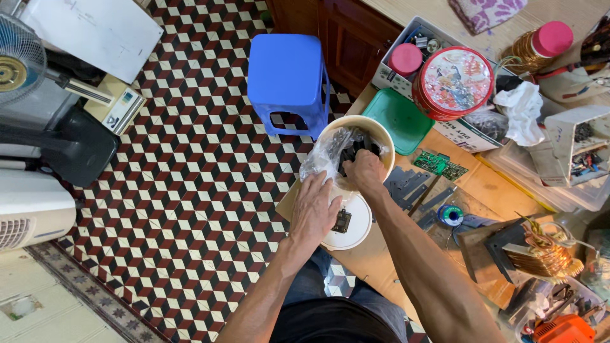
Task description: The person fits dark metal mounting brackets and plates around a copper-wound transformer coil on a workbench, picking pieces one at a time from a container and the table and pressing them into position around the coil assembly by hand.
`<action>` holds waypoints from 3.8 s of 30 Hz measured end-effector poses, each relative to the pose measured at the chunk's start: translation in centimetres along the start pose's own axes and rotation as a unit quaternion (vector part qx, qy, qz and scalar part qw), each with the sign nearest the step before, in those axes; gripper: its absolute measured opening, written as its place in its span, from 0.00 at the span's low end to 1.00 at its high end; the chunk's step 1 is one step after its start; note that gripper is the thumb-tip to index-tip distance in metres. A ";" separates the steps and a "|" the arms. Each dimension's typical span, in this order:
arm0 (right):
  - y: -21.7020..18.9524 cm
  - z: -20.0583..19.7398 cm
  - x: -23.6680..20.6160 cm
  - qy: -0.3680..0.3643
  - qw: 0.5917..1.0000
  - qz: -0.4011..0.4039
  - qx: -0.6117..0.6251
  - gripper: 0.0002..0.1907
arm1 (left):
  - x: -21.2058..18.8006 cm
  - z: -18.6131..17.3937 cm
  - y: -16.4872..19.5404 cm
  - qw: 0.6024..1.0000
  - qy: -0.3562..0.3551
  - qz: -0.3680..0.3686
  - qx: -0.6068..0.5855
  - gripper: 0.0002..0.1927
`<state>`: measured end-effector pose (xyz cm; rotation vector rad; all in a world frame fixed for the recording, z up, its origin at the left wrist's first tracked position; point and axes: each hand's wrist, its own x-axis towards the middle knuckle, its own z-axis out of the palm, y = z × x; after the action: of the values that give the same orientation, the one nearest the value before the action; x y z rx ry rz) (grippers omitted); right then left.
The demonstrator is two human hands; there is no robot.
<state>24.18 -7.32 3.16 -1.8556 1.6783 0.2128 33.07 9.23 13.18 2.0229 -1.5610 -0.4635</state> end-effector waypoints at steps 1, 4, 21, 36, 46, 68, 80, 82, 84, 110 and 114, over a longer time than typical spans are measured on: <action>-0.5 0.0 -0.3 0.015 1.000 -0.009 -0.007 0.23 | 0.1 -0.1 -0.1 1.000 -0.001 -0.006 -0.005 0.25; -1.0 0.3 -1.9 0.059 0.997 -0.039 -0.031 0.23 | 0.3 -0.2 -0.3 1.000 -0.002 -0.023 -0.020 0.24; -1.5 3.2 -2.2 0.154 0.983 -0.064 0.072 0.15 | 1.3 0.9 -2.5 0.969 0.086 -0.158 -0.169 0.37; -2.3 5.0 0.1 0.081 0.996 0.037 0.014 0.18 | 2.0 3.6 -5.4 0.881 -0.031 -0.254 -0.399 0.26; -3.1 0.9 -2.9 0.117 0.990 0.002 0.078 0.18 | 2.9 -2.8 -1.4 0.958 0.078 -0.234 -0.145 0.13; -2.8 -4.2 -8.6 0.218 0.963 -0.118 0.103 0.13 | 16.4 1.9 -0.8 0.986 0.133 -0.052 -0.090 0.10; -0.6 -7.3 -9.3 0.229 0.932 -0.057 0.276 0.14 | 11.0 1.3 -7.2 0.982 0.075 -0.167 -0.040 0.08; -0.4 -8.1 -9.4 0.233 0.915 -0.046 0.326 0.14 | 9.1 1.1 -6.9 0.975 0.056 -0.206 -0.070 0.09; -0.4 -9.2 -9.5 0.222 0.899 -0.013 0.376 0.15 | 8.1 0.8 -6.5 0.970 0.050 -0.223 -0.085 0.09; 24.8 1.6 -36.0 0.196 0.548 0.271 0.766 0.11 | -6.0 10.0 11.5 0.713 -0.346 -0.457 -0.404 0.36; 33.4 3.3 -37.0 0.283 0.543 0.289 0.736 0.09 | -7.7 14.8 13.3 0.746 -0.388 -0.377 -0.389 0.35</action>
<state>-13.03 25.63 8.20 0.0188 1.6929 -1.2990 12.18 11.17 9.01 1.6935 -0.5195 -2.0809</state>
